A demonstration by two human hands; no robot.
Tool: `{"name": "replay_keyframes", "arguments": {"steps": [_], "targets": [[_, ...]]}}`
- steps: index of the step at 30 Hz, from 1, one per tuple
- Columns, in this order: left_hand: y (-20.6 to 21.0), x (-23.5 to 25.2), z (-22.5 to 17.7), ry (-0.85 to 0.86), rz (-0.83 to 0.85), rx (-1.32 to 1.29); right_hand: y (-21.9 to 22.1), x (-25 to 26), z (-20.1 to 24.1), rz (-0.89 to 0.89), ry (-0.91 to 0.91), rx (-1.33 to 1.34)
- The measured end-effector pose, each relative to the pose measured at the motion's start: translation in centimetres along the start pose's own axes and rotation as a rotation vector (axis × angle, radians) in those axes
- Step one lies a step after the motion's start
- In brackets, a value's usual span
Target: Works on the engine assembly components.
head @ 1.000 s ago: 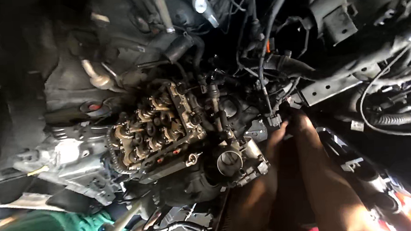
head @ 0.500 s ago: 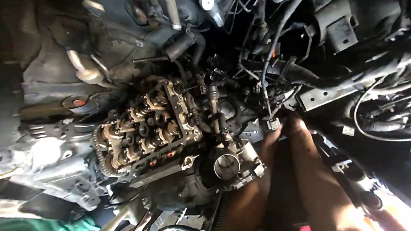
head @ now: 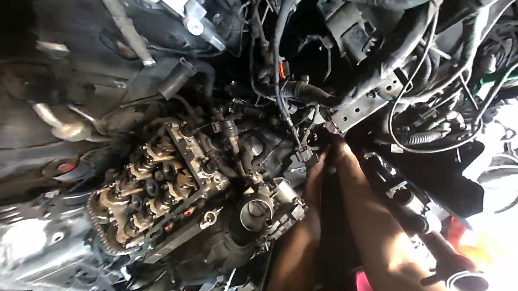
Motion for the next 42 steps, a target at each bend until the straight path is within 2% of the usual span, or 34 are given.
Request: {"name": "replay_keyframes", "arguments": {"steps": [2, 3, 5, 6, 8, 10, 12, 13, 14, 16, 19, 23, 26, 27, 29, 30, 32, 35, 36, 39, 42], "targets": [[0.1, -1.8, -0.8, 0.079, 0.068, -0.041, -0.4, 1.9, -1.0, 0.132, -0.096, 0.024], [0.1, -2.1, -0.9, 0.088, 0.071, -0.037, -0.7, 2.7, -1.5, 0.133, -0.124, 0.037], [-0.4, -0.2, -0.4, 0.053, -0.032, 0.051, -0.8, 3.4, -1.9, 0.11, -0.119, 0.057], [-0.5, 0.0, -0.3, 0.055, -0.046, 0.078, -0.4, 2.8, -1.5, 0.097, -0.079, 0.051], [-0.2, -2.9, -0.9, 0.092, 0.038, 0.047, 1.4, -1.1, 0.8, -0.065, 0.017, 0.011], [0.4, -5.5, -1.6, 0.111, 0.119, 0.022, 2.8, -4.1, 2.8, -0.141, -0.021, 0.045], [0.0, -2.9, -1.0, 0.071, -0.009, -0.023, 3.3, -5.1, 3.4, -0.06, -0.039, 0.039], [-0.8, 0.4, -0.2, 0.07, -0.181, -0.066, 3.3, -5.2, 3.3, -0.044, -0.046, 0.02], [-1.4, 3.1, 0.5, 0.072, -0.285, -0.06, 3.1, -4.8, 3.0, -0.042, -0.046, 0.012], [-2.2, 5.3, 0.9, 0.091, -0.319, -0.008, 1.8, -2.1, 1.3, -0.007, -0.066, -0.015], [-2.9, 4.9, 1.1, 0.18, -0.296, 0.097, 0.1, 2.2, -0.9, 0.137, -0.226, 0.006], [-3.5, 2.2, 2.6, 0.055, -0.286, 0.283, 2.1, -2.4, 1.8, -0.126, 0.007, -0.172], [-3.4, 0.3, 3.5, -0.071, -0.194, 0.445, 1.3, 0.1, 0.8, 0.076, -0.17, -0.068], [-3.2, -0.7, 3.2, -0.078, -0.154, 0.51, 1.1, 0.3, 0.6, 0.12, -0.177, -0.09], [-2.9, -2.8, 2.5, -0.02, -0.062, 0.624, 0.6, -0.1, 0.3, 0.085, -0.173, -0.128], [-3.0, -3.8, 2.3, 0.002, -0.021, 0.64, 0.2, -0.5, 0.1, 0.009, -0.18, -0.138], [-4.3, -5.1, 3.4, 0.001, 0.015, 0.646, -0.9, -1.7, -0.6, -0.171, -0.207, -0.172], [-7.1, -6.8, 5.0, -0.037, -0.001, 0.541, -1.4, -6.3, -1.8, -0.386, -0.256, -0.24], [-8.0, -7.6, 5.1, -0.013, -0.021, 0.485, -1.3, -8.1, -2.7, -0.406, -0.24, -0.274], [-10.2, -11.3, 4.9, 0.049, -0.09, 0.495, -0.3, -14.6, -5.0, -0.291, -0.127, -0.401], [-12.8, -14.3, 5.9, 0.094, -0.125, 0.547, 0.2, -17.7, -8.1, -0.258, -0.077, -0.372]]}}
Point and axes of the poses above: each hand's wrist, its own x-axis towards the middle knuckle, its own y-axis out of the palm, z = x × y, the point moved 9 cm from there along x, towards the middle knuckle, and after that the axes turned 10 degrees about -y, right-handed, at the moved point
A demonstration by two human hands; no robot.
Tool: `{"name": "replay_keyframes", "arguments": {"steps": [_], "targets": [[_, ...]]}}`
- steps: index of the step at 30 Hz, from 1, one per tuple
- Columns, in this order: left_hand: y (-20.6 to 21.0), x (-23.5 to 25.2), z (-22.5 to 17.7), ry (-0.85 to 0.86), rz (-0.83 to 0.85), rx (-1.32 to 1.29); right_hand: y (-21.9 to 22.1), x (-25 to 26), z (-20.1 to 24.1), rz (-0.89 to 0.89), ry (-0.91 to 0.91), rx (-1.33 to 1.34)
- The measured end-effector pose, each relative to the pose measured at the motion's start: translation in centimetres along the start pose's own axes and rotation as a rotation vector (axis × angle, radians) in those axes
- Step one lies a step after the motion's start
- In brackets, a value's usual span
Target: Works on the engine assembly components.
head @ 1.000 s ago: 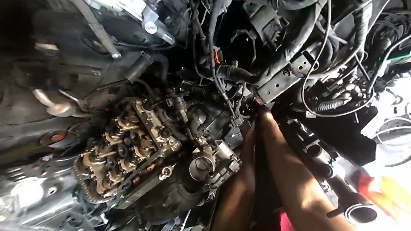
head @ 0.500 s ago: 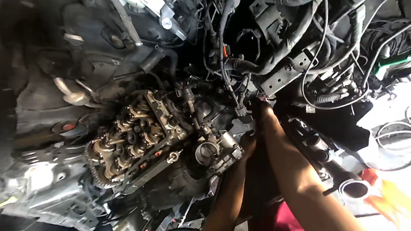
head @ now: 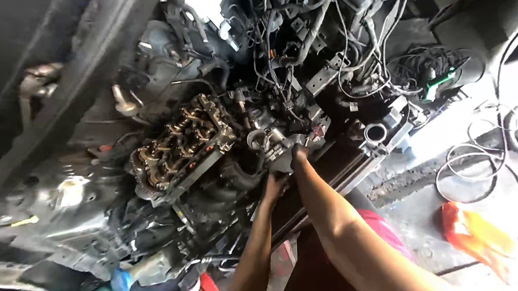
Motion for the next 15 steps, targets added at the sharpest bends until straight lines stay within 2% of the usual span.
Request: {"name": "replay_keyframes", "arguments": {"steps": [4, 9, 11, 15], "targets": [[-2.3, -4.2, 3.4, 0.081, -0.081, 0.042, 1.2, -2.9, -1.7, 0.098, -0.131, -0.054], [-4.2, -8.1, 7.7, 0.141, -0.16, -0.124, 2.2, -5.1, -3.1, 0.195, -0.314, -0.258], [-4.9, -9.4, 9.2, 0.127, -0.22, -0.272, 2.6, -6.1, -3.8, 0.21, -0.351, -0.287], [-5.6, -12.2, 11.7, 0.023, -0.292, -0.829, 2.2, -10.3, -4.2, 0.176, -0.438, -0.317]]}}
Point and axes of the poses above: each hand's wrist, its own x-axis towards the middle knuckle, its own y-axis out of the palm, z = x × y, the point moved 9 cm from there along x, towards the middle knuckle, and after that the axes turned 10 degrees about -y, right-handed, at the moved point
